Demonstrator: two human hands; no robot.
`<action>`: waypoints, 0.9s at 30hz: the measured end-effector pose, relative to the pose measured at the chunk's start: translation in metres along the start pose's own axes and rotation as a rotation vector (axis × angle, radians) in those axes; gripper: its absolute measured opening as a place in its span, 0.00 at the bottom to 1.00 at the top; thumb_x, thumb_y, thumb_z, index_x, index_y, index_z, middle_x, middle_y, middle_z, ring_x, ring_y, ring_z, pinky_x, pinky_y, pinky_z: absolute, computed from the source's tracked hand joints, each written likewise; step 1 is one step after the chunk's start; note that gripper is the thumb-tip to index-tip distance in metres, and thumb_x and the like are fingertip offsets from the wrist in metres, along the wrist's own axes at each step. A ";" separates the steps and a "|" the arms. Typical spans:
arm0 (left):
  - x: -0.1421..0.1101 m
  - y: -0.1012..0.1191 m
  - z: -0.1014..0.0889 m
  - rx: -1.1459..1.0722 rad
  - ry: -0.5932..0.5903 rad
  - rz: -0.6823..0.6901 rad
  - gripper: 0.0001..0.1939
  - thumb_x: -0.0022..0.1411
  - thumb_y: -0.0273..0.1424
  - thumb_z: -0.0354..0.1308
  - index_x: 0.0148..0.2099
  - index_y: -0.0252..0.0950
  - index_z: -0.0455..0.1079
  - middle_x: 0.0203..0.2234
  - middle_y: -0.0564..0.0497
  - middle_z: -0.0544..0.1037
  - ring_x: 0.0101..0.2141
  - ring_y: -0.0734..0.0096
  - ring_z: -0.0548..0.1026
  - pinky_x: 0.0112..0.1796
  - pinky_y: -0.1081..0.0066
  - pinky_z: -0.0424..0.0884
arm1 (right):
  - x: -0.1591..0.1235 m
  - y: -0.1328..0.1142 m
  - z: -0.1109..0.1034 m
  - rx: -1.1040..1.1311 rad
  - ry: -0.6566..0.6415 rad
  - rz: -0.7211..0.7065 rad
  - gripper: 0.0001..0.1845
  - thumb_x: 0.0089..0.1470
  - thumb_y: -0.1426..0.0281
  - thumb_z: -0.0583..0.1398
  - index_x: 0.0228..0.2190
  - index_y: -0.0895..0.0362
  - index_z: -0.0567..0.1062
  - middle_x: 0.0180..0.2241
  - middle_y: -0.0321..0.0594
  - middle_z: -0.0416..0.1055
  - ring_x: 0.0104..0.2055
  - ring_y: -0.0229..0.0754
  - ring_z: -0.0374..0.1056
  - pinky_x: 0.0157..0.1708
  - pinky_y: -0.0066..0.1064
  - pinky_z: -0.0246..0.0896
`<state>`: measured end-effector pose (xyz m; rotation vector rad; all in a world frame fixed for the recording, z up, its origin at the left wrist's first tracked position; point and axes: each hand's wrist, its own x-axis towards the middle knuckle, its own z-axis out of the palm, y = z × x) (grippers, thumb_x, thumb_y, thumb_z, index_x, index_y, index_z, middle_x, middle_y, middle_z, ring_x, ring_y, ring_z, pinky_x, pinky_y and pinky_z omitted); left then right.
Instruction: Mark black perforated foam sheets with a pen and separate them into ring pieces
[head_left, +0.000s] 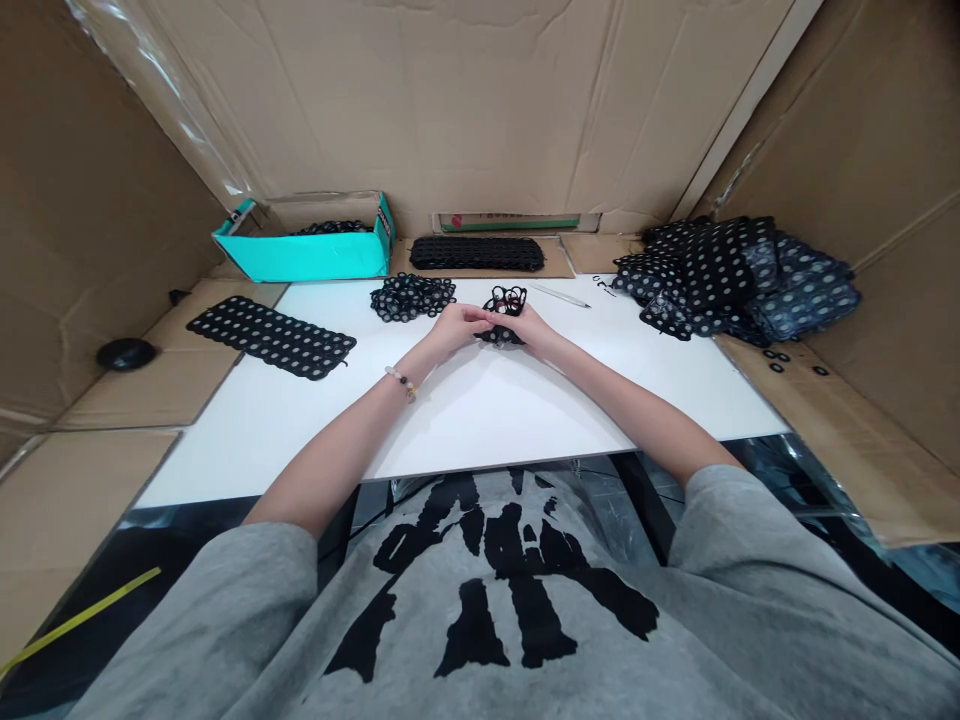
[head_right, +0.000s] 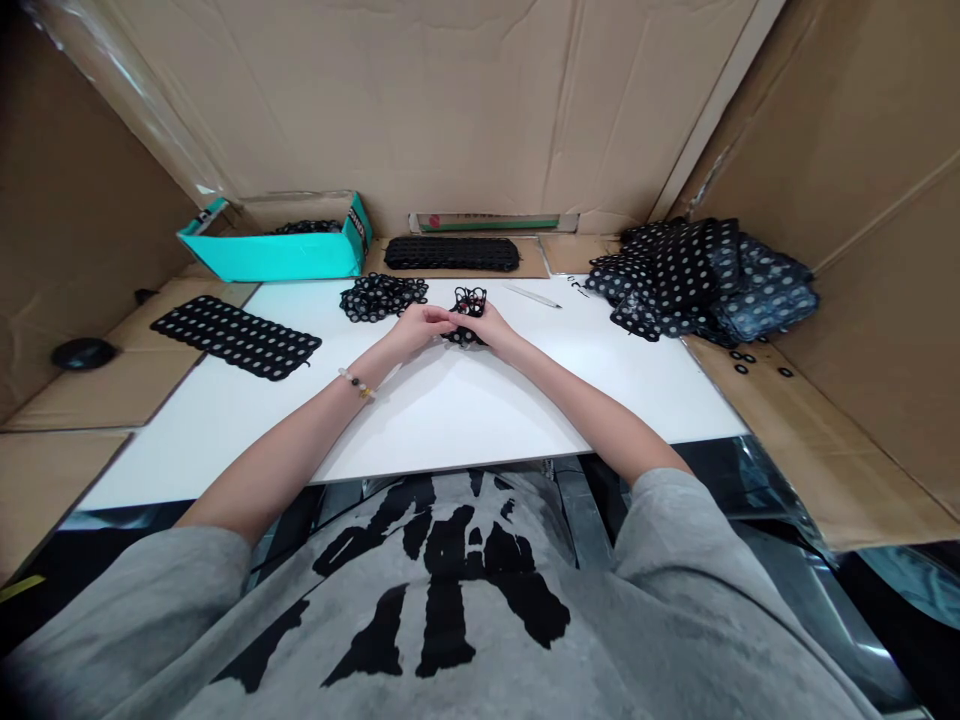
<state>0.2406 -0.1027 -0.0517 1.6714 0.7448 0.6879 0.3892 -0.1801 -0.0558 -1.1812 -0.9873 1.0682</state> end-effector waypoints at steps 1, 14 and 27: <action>0.003 -0.001 -0.004 0.013 0.037 -0.016 0.12 0.44 0.34 0.74 0.30 0.34 0.80 0.26 0.49 0.82 0.32 0.64 0.77 0.39 0.66 0.72 | 0.002 0.001 0.000 -0.023 0.026 0.020 0.16 0.40 0.65 0.72 0.32 0.55 0.75 0.29 0.35 0.76 0.34 0.41 0.71 0.41 0.36 0.72; 0.000 -0.003 -0.095 0.763 0.628 0.071 0.05 0.62 0.29 0.64 0.41 0.36 0.80 0.42 0.43 0.82 0.53 0.47 0.67 0.55 0.49 0.59 | 0.013 0.006 -0.023 -0.272 0.043 -0.054 0.07 0.46 0.65 0.65 0.23 0.55 0.74 0.25 0.33 0.75 0.35 0.42 0.69 0.52 0.40 0.66; -0.009 0.015 -0.007 0.588 0.059 0.234 0.16 0.55 0.45 0.67 0.35 0.37 0.81 0.34 0.45 0.83 0.39 0.56 0.74 0.45 0.61 0.65 | 0.008 0.010 -0.012 0.040 0.065 0.000 0.20 0.38 0.59 0.73 0.32 0.55 0.78 0.32 0.35 0.79 0.39 0.42 0.73 0.50 0.38 0.68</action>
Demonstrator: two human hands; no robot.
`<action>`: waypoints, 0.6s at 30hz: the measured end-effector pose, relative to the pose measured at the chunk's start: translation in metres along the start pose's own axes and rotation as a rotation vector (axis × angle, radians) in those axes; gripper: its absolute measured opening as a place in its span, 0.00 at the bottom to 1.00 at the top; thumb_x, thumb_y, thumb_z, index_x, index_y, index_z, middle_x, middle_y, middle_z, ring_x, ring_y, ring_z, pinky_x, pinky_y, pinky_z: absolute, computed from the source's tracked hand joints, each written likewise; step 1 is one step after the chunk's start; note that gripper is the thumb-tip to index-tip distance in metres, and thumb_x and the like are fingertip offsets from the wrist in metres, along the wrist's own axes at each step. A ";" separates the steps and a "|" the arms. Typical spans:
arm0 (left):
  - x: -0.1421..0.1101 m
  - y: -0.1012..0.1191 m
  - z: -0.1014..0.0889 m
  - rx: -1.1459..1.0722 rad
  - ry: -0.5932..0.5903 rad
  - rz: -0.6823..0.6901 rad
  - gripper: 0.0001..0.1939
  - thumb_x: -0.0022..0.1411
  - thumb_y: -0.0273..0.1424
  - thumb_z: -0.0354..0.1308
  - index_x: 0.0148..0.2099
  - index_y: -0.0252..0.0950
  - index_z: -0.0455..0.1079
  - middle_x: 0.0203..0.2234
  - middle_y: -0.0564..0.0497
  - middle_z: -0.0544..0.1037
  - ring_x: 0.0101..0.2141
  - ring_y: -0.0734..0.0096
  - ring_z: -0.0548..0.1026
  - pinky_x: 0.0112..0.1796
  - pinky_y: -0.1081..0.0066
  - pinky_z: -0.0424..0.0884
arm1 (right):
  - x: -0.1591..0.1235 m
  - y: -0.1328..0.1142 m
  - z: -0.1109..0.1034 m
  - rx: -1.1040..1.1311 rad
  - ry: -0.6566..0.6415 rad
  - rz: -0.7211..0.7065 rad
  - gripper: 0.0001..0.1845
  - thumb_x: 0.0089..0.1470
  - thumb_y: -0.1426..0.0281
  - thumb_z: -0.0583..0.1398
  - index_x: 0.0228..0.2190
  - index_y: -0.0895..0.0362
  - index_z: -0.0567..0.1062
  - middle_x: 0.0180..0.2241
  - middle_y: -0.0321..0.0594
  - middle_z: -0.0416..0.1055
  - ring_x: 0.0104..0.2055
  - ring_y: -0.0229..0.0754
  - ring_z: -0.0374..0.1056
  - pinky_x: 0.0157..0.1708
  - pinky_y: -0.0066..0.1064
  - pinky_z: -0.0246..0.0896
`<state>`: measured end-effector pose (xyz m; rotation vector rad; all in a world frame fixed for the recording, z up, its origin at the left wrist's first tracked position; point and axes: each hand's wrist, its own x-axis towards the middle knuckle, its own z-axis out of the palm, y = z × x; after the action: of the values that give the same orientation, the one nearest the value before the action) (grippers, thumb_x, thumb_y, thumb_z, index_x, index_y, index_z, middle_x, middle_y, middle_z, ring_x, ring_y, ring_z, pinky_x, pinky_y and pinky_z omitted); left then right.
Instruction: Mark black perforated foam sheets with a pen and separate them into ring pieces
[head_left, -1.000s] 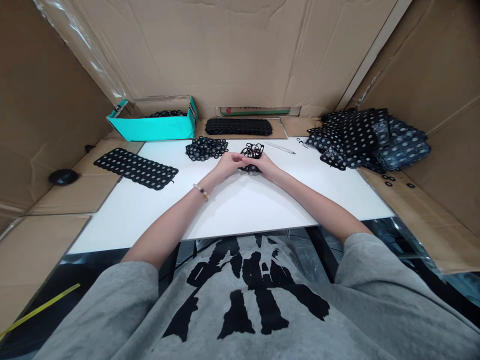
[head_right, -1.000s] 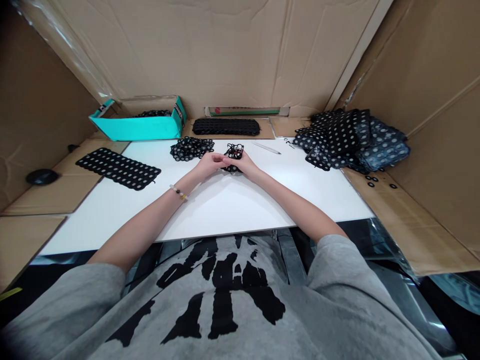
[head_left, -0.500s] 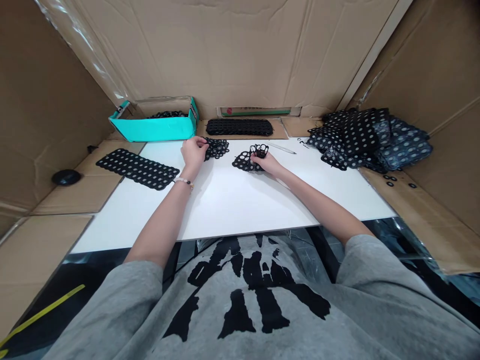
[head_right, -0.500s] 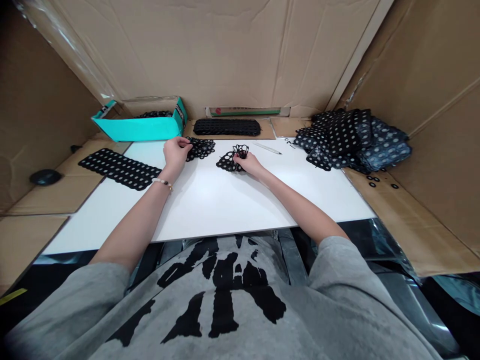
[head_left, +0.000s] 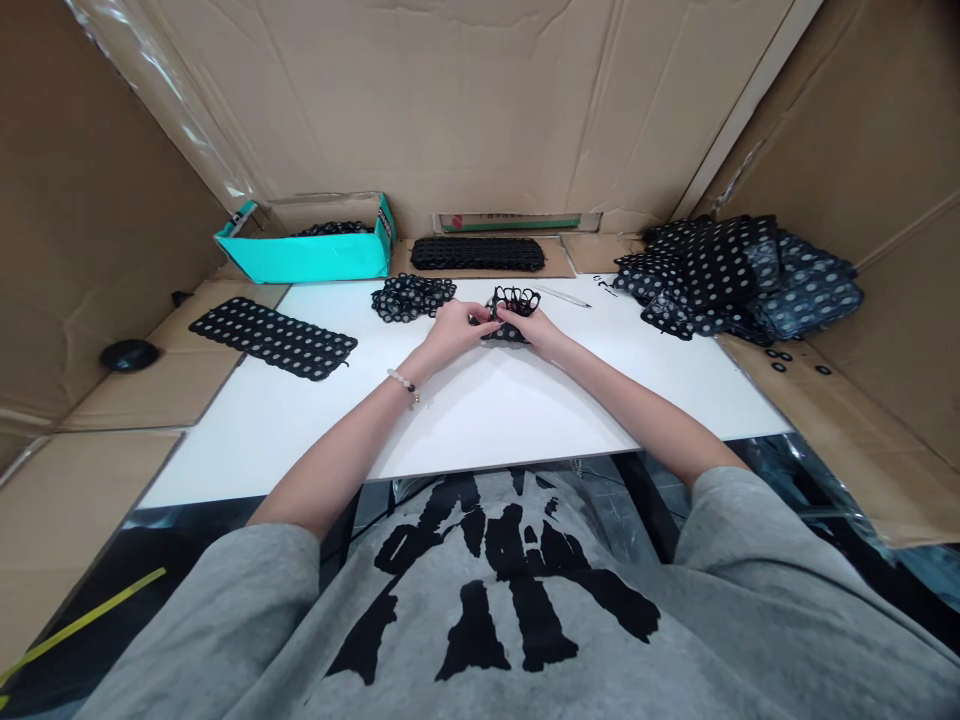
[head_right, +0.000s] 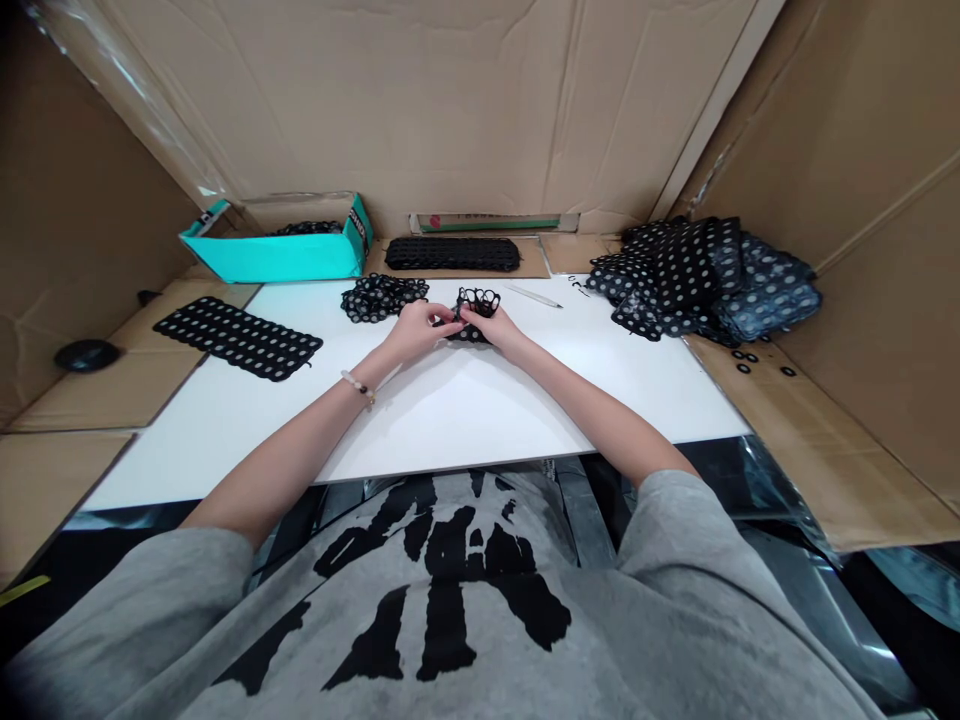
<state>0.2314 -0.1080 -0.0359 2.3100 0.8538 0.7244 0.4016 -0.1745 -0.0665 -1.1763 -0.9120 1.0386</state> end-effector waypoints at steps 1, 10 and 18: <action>0.000 0.001 0.001 -0.047 0.004 -0.009 0.17 0.54 0.46 0.67 0.33 0.36 0.81 0.33 0.46 0.83 0.36 0.59 0.74 0.42 0.63 0.65 | 0.000 0.000 0.001 -0.008 -0.003 -0.010 0.22 0.37 0.58 0.74 0.33 0.55 0.78 0.32 0.36 0.79 0.39 0.42 0.73 0.50 0.38 0.68; 0.002 -0.008 -0.005 -0.371 -0.034 -0.188 0.22 0.39 0.46 0.75 0.28 0.33 0.78 0.23 0.50 0.78 0.26 0.70 0.69 0.30 0.69 0.63 | -0.006 -0.002 0.001 -0.204 -0.107 -0.103 0.24 0.35 0.54 0.74 0.30 0.57 0.79 0.30 0.38 0.78 0.36 0.44 0.72 0.41 0.35 0.68; 0.018 -0.049 -0.035 -0.512 0.152 -0.341 0.14 0.49 0.39 0.73 0.34 0.34 0.80 0.31 0.47 0.82 0.29 0.70 0.72 0.31 0.70 0.63 | -0.004 -0.006 0.005 -0.082 -0.056 0.041 0.19 0.31 0.65 0.72 0.29 0.56 0.77 0.31 0.37 0.79 0.35 0.44 0.72 0.43 0.39 0.69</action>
<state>0.2012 -0.0527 -0.0392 1.6268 0.9659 0.8548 0.3968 -0.1771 -0.0596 -1.2438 -0.9864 1.0804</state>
